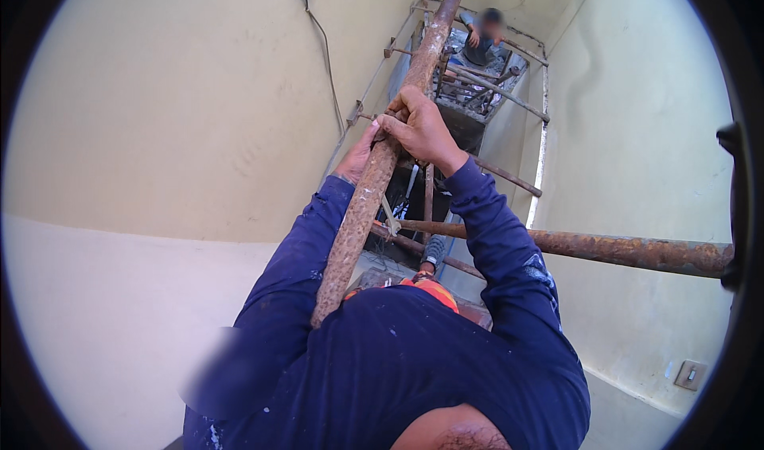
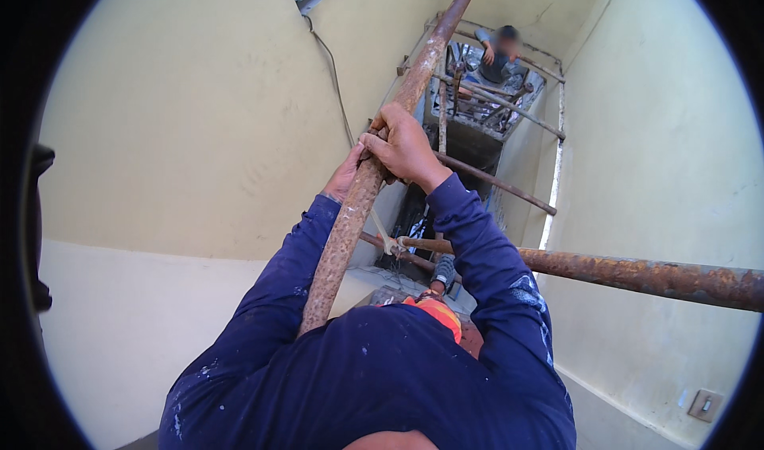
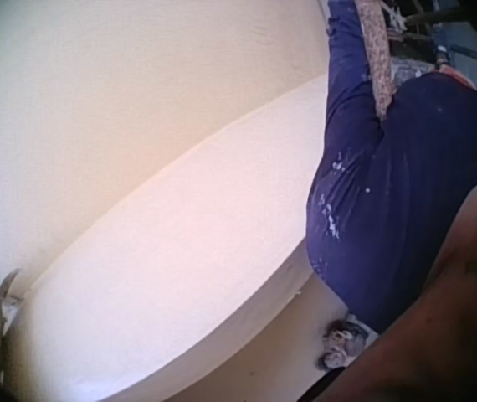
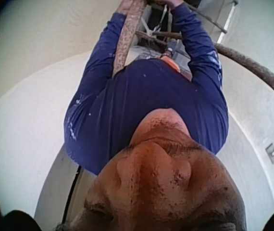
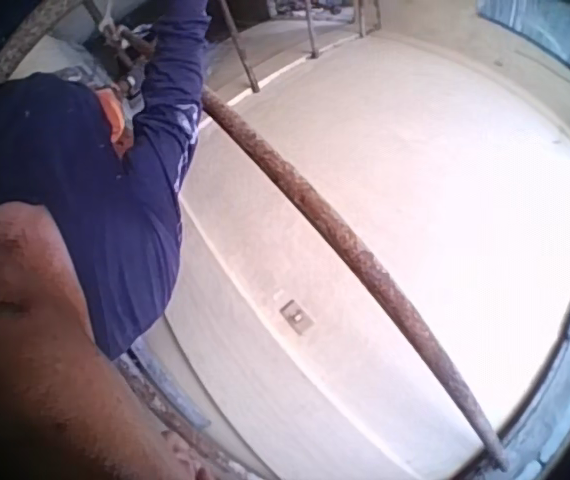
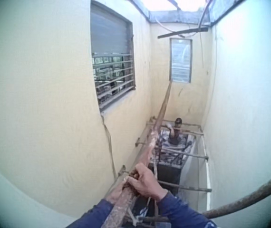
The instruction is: The person lifts and positions a long metal pole onto a scaffolding frame, then uses a wrench to tighten a clamp securing the pole. The person repeats this process for another pole, ensuring the structure is stable.
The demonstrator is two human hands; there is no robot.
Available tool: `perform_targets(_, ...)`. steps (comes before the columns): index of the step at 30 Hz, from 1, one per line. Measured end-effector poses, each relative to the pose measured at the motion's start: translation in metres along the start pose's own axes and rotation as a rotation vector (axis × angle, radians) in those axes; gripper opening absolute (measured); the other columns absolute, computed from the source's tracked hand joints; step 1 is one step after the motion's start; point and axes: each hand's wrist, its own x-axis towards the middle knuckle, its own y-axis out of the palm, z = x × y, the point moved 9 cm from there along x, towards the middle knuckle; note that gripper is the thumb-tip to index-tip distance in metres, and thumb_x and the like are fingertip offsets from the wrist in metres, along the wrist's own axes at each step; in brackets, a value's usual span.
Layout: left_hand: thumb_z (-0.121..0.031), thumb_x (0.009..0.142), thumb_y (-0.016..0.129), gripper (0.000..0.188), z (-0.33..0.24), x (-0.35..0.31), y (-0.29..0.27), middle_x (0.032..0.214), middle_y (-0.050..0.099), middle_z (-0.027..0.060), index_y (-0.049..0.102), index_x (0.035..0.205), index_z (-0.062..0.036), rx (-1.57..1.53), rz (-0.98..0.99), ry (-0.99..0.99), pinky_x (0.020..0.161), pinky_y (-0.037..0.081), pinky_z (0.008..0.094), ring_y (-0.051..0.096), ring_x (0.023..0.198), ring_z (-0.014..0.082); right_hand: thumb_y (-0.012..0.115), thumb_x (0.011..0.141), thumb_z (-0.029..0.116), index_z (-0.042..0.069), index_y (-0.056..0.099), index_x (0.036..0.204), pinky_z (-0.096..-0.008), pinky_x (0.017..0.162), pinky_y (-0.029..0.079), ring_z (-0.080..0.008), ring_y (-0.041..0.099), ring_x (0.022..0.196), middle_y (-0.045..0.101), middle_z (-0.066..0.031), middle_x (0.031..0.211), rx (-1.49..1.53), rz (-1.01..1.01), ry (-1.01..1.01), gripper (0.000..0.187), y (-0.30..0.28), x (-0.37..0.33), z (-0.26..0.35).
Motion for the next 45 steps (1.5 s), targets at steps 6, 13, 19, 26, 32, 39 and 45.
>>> perform_targets(6,-0.049,0.102,0.051,0.056,0.002,-0.001,-0.004,0.132,0.059,0.0114,0.047,0.141,-0.0101,0.0,-0.034,-0.037,0.1,0.054,0.0407,0.062,0.116,0.0229,0.071,0.087,0.021,0.001,0.066,0.091,-0.04,0.071,0.049,-0.0341,0.061,0.079,0.059,-0.0152,0.087,0.019,-0.034,-0.113,0.021,0.006,-0.008,0.003)
perform_targets(13,-0.048,0.102,0.053,0.053,0.001,-0.003,-0.003,0.129,0.061,0.0109,0.049,0.138,-0.0103,-0.025,0.046,-0.013,0.099,0.055,0.0399,0.064,0.114,0.0226,0.073,0.089,0.018,0.0,0.067,0.095,-0.0346,0.072,0.05,-0.0265,0.062,0.079,0.061,-0.0129,0.086,0.006,-0.077,0.011,0.02,0.004,-0.016,0.005)
perform_targets(19,-0.046,0.103,0.052,0.049,0.003,-0.001,-0.01,0.125,0.062,0.0101,0.052,0.135,-0.0099,-0.027,-0.096,0.001,0.097,0.055,0.0392,0.065,0.11,0.0217,0.073,0.088,0.016,0.002,0.066,0.096,-0.0365,0.07,0.052,-0.0316,0.065,0.08,0.062,-0.0139,0.087,0.066,-0.177,-0.106,0.018,0.0,-0.022,0.003)
perform_targets(26,-0.047,0.103,0.051,0.051,0.004,0.003,-0.019,0.124,0.063,0.0101,0.053,0.136,-0.0096,-0.017,-0.03,-0.043,0.096,0.055,0.0392,0.065,0.11,0.0232,0.07,0.091,0.02,0.003,0.07,0.097,-0.0382,0.071,0.052,-0.0342,0.064,0.082,0.064,-0.0132,0.088,-0.033,-0.078,-0.191,0.018,0.001,-0.014,0.012)
perform_targets(32,-0.047,0.103,0.05,0.051,0.003,0.001,-0.004,0.123,0.063,0.0119,0.05,0.138,-0.0084,-0.035,-0.042,-0.037,0.099,0.054,0.0388,0.064,0.111,0.0223,0.077,0.087,0.022,0.002,0.065,0.111,-0.0338,0.07,0.051,-0.0246,0.062,0.077,0.063,-0.0106,0.085,-0.128,-0.2,-0.246,0.034,-0.002,-0.023,0.016)
perform_targets(39,-0.046,0.104,0.05,0.05,-0.001,-0.003,-0.006,0.122,0.064,0.0102,0.052,0.136,-0.0072,-0.025,-0.099,0.012,0.097,0.055,0.0364,0.066,0.108,0.0204,0.079,0.085,0.014,0.0,0.065,0.101,-0.0298,0.072,0.048,-0.0181,0.056,0.076,0.06,-0.0084,0.084,0.105,-0.192,-0.1,0.025,0.002,-0.025,0.0)
perform_targets(45,-0.046,0.103,0.05,0.05,-0.002,-0.004,0.001,0.119,0.064,0.0094,0.055,0.132,-0.006,0.059,-0.028,-0.016,0.093,0.056,0.0361,0.066,0.105,0.0196,0.075,0.088,0.025,0.002,0.068,0.109,-0.0339,0.071,0.05,-0.0256,0.06,0.076,0.061,-0.0121,0.085,-0.014,-0.079,-0.239,0.031,-0.001,-0.018,0.003)
